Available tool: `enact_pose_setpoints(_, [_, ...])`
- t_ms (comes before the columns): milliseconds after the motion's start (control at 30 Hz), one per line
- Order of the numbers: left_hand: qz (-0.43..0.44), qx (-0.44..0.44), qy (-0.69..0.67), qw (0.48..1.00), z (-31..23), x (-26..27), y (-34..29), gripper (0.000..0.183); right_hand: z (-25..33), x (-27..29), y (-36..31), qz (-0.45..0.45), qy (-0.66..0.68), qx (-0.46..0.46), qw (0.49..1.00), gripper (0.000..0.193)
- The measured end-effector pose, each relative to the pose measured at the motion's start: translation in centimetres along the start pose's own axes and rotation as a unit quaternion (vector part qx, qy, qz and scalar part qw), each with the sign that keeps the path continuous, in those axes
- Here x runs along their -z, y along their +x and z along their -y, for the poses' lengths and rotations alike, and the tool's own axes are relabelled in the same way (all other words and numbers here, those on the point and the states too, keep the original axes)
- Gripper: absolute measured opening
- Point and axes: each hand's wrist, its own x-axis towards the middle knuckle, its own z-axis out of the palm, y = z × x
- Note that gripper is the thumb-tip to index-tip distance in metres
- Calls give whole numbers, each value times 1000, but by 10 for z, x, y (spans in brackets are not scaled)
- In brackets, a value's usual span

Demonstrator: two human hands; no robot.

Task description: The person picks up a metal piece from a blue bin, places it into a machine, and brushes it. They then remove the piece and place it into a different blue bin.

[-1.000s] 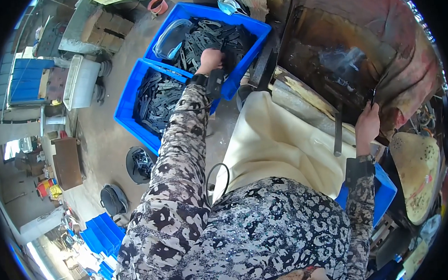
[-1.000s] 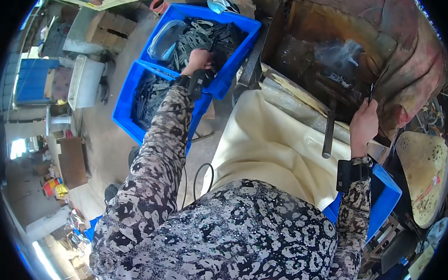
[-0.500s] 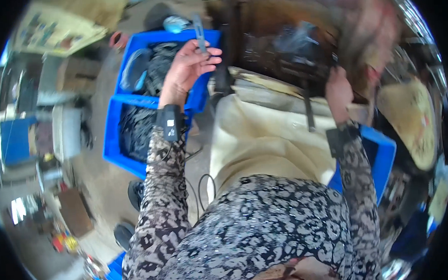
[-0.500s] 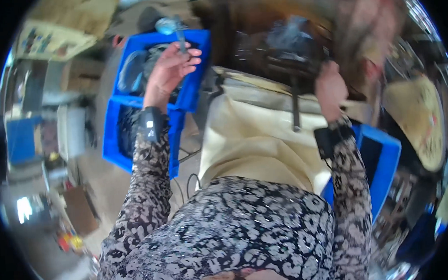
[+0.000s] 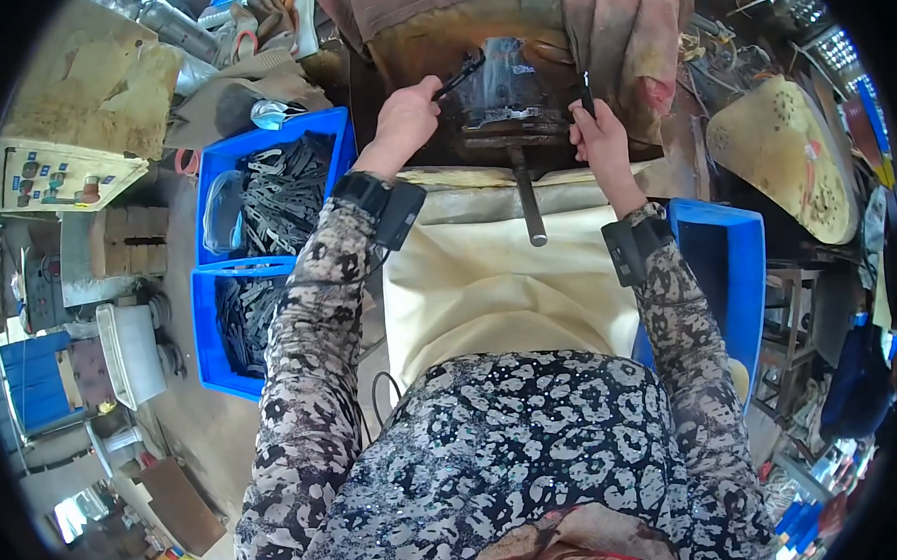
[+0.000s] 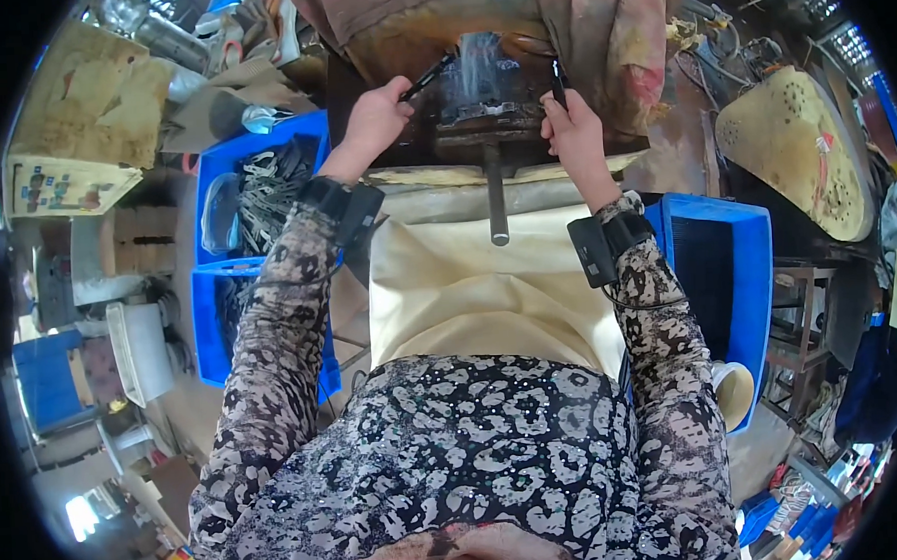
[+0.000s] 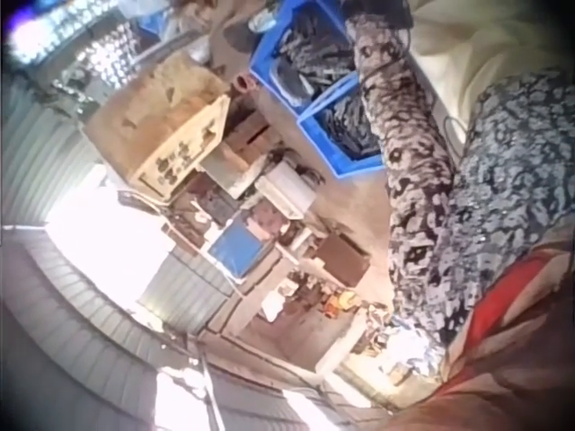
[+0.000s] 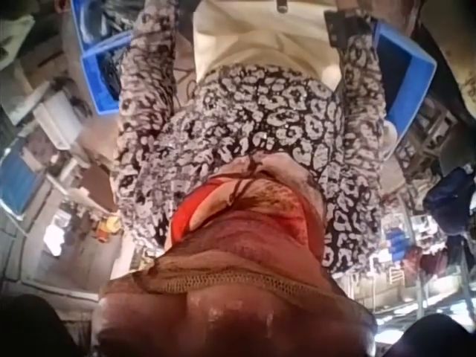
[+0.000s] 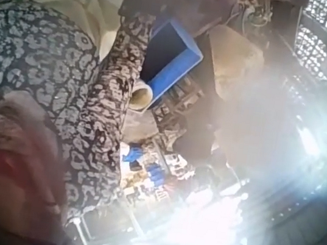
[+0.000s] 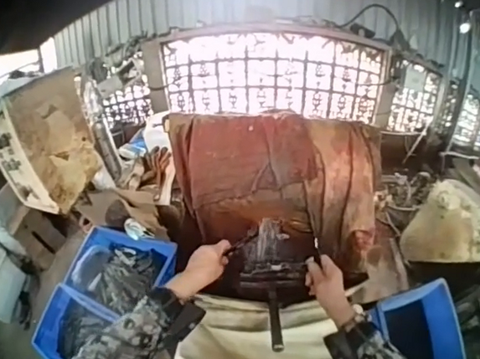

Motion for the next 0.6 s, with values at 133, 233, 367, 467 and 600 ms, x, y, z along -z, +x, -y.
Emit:
enact_pose_setpoints(133, [82,-24,58,995,-13,-10,17,31,-1,-2,-1,-17,-26,13,999,13])
enact_pose_setpoints(233, [108,-84,48,989,-10,-19,21,38,-3,-6,-1,-32,-33,36,998,14])
enact_pose_setpoints(367, [139,-144,19,980,-2,-27,23,41,-6,-10,2,-47,-83,65,993,15])
enact_pose_setpoints(467, [178,-127,7,976,-4,-24,23,40,-7,-7,1,-61,-113,69,989,16])
enact_pose_setpoints(600, [196,-129,35,971,-4,-24,25,41,4,-14,-4,-64,-132,58,987,20])
